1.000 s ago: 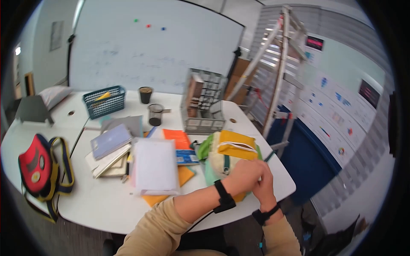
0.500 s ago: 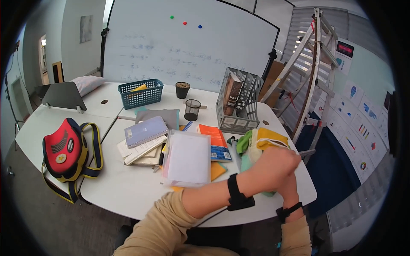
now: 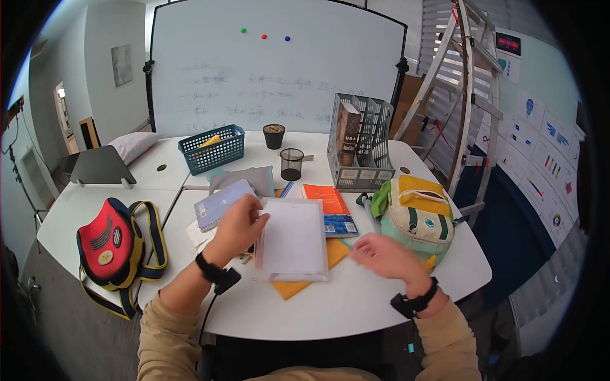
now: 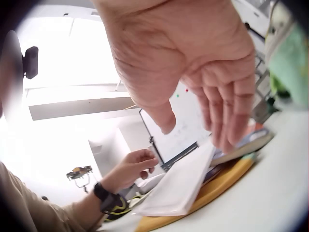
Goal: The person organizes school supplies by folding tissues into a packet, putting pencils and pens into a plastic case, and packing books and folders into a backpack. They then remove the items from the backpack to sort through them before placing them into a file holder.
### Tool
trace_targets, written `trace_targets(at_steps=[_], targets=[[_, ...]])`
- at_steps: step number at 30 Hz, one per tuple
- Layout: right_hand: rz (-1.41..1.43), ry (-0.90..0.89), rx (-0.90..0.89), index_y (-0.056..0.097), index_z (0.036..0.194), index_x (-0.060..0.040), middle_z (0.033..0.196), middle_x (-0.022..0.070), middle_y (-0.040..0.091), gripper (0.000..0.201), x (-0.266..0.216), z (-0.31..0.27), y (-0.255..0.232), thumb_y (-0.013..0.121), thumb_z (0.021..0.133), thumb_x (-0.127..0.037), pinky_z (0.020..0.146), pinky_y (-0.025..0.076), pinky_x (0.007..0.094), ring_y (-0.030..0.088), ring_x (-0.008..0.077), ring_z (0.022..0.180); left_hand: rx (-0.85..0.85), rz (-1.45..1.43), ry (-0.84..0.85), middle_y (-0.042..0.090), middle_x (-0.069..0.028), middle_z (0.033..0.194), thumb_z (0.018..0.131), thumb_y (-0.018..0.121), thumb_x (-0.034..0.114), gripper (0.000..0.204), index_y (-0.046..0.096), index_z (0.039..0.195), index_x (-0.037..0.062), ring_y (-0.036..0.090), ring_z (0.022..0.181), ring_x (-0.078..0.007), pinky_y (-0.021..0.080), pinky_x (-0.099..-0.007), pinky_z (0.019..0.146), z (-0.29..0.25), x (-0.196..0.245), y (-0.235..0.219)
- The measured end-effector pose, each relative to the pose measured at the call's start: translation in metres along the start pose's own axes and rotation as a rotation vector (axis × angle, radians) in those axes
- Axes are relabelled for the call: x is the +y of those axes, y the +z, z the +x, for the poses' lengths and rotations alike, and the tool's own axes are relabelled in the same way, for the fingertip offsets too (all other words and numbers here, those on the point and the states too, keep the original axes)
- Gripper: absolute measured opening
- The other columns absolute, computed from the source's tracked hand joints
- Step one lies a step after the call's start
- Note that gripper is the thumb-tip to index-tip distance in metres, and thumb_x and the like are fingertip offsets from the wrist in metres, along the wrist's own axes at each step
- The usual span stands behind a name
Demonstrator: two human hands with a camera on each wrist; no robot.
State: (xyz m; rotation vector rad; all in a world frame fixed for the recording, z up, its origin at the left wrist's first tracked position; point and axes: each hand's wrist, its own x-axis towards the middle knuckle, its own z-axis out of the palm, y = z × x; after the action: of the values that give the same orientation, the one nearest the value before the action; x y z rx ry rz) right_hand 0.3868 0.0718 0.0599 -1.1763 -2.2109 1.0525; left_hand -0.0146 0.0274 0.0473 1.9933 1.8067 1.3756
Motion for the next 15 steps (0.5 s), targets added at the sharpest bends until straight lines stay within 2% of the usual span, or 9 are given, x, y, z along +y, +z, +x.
trace_targets(at_steps=[1, 2, 4, 5, 8, 9, 11, 14, 15], targets=[[0.000, 0.132, -0.127, 0.076, 0.123, 0.0036, 0.106, 0.0097, 0.079, 0.047, -0.013, 0.013, 0.011, 0.083, 0.108, -0.040, 0.081, 0.062, 0.0323, 0.077, 0.0181, 0.091, 0.035, -0.022, -0.014, 0.070, -0.0091, 0.083, 0.099, 0.088, 0.012, 0.029, 0.063, 0.109, 0.0002, 0.067, 0.073, -0.0190, 0.055, -0.0354, 0.069, -0.006, -0.011, -0.001], [0.001, 0.267, -0.256, 0.076, 0.123, 0.0052, 0.102, 0.0092, 0.079, 0.053, -0.024, 0.026, 0.020, 0.081, 0.109, -0.045, 0.077, 0.062, 0.0323, 0.077, 0.0177, 0.088, 0.039, -0.046, -0.043, 0.070, -0.0099, 0.084, 0.099, 0.088, 0.012, 0.028, 0.064, 0.108, -0.0002, 0.068, 0.073, -0.0203, 0.056, -0.0364, 0.070, -0.012, -0.016, 0.000], [-0.046, 0.260, -0.271, 0.075, 0.122, 0.0051, 0.097, 0.0083, 0.079, 0.055, -0.013, 0.054, 0.044, 0.082, 0.108, -0.048, 0.075, 0.062, 0.0311, 0.077, 0.0167, 0.085, 0.051, -0.103, -0.115, 0.072, -0.0114, 0.085, 0.100, 0.087, 0.014, 0.028, 0.065, 0.107, -0.0008, 0.070, 0.074, -0.0228, 0.058, -0.0384, 0.071, -0.024, -0.020, -0.001], [-0.075, 0.256, -0.282, 0.074, 0.121, 0.0050, 0.095, 0.0079, 0.079, 0.056, -0.008, 0.066, 0.051, 0.082, 0.108, -0.049, 0.074, 0.062, 0.0305, 0.076, 0.0162, 0.083, 0.031, -0.015, -0.120, 0.075, -0.0132, 0.084, 0.102, 0.086, 0.019, 0.028, 0.068, 0.102, -0.0020, 0.072, 0.072, -0.0244, 0.059, -0.0382, 0.070, -0.029, -0.017, -0.004], [0.012, 0.236, -0.221, 0.075, 0.103, 0.0026, 0.087, 0.0073, 0.078, 0.051, -0.002, 0.074, 0.065, 0.084, 0.106, -0.048, 0.068, 0.059, 0.0293, 0.072, 0.0141, 0.071, -0.138, 0.025, -0.232, 0.078, -0.0142, 0.081, 0.103, 0.085, 0.025, 0.029, 0.073, 0.100, -0.0022, 0.076, 0.071, -0.0270, 0.061, -0.0388, 0.069, -0.039, -0.017, -0.008], [0.064, 0.220, -0.232, 0.074, 0.107, 0.0025, 0.089, 0.0072, 0.079, 0.047, 0.001, 0.075, 0.068, 0.084, 0.107, -0.043, 0.067, 0.059, 0.0291, 0.072, 0.0136, 0.071, -0.128, -0.002, -0.239, 0.080, -0.0146, 0.080, 0.104, 0.084, 0.029, 0.032, 0.077, 0.100, -0.0025, 0.078, 0.071, -0.0289, 0.062, -0.0391, 0.069, -0.041, -0.017, -0.006], [0.180, 0.188, -0.256, 0.072, 0.115, 0.0024, 0.093, 0.0068, 0.079, 0.039, 0.009, 0.073, 0.068, 0.083, 0.109, -0.034, 0.066, 0.059, 0.0288, 0.072, 0.0126, 0.072, -0.157, 0.045, -0.259, 0.081, -0.0159, 0.086, 0.104, 0.085, 0.027, 0.032, 0.076, 0.105, -0.0042, 0.079, 0.075, -0.0253, 0.062, -0.0373, 0.071, -0.041, -0.011, -0.006], [0.442, 0.076, -0.212, 0.066, 0.130, 0.0021, 0.108, 0.0067, 0.080, 0.032, 0.036, 0.076, 0.074, 0.079, 0.112, -0.020, 0.078, 0.063, 0.0297, 0.076, 0.0128, 0.088, -0.162, 0.013, -0.275, 0.078, -0.0115, 0.085, 0.105, 0.086, 0.024, 0.031, 0.073, 0.107, -0.0050, 0.073, 0.073, -0.0173, 0.059, -0.0334, 0.069, -0.041, -0.008, -0.003], [0.520, -0.034, -0.234, 0.059, 0.145, 0.0006, 0.133, 0.0095, 0.076, 0.036, 0.037, 0.076, 0.072, 0.073, 0.115, -0.013, 0.102, 0.061, 0.0323, 0.074, 0.0150, 0.117, -0.154, -0.044, -0.299, 0.077, -0.0095, 0.084, 0.105, 0.086, 0.023, 0.031, 0.072, 0.107, -0.0048, 0.071, 0.072, -0.0152, 0.058, -0.0322, 0.068, -0.040, -0.005, -0.003]])
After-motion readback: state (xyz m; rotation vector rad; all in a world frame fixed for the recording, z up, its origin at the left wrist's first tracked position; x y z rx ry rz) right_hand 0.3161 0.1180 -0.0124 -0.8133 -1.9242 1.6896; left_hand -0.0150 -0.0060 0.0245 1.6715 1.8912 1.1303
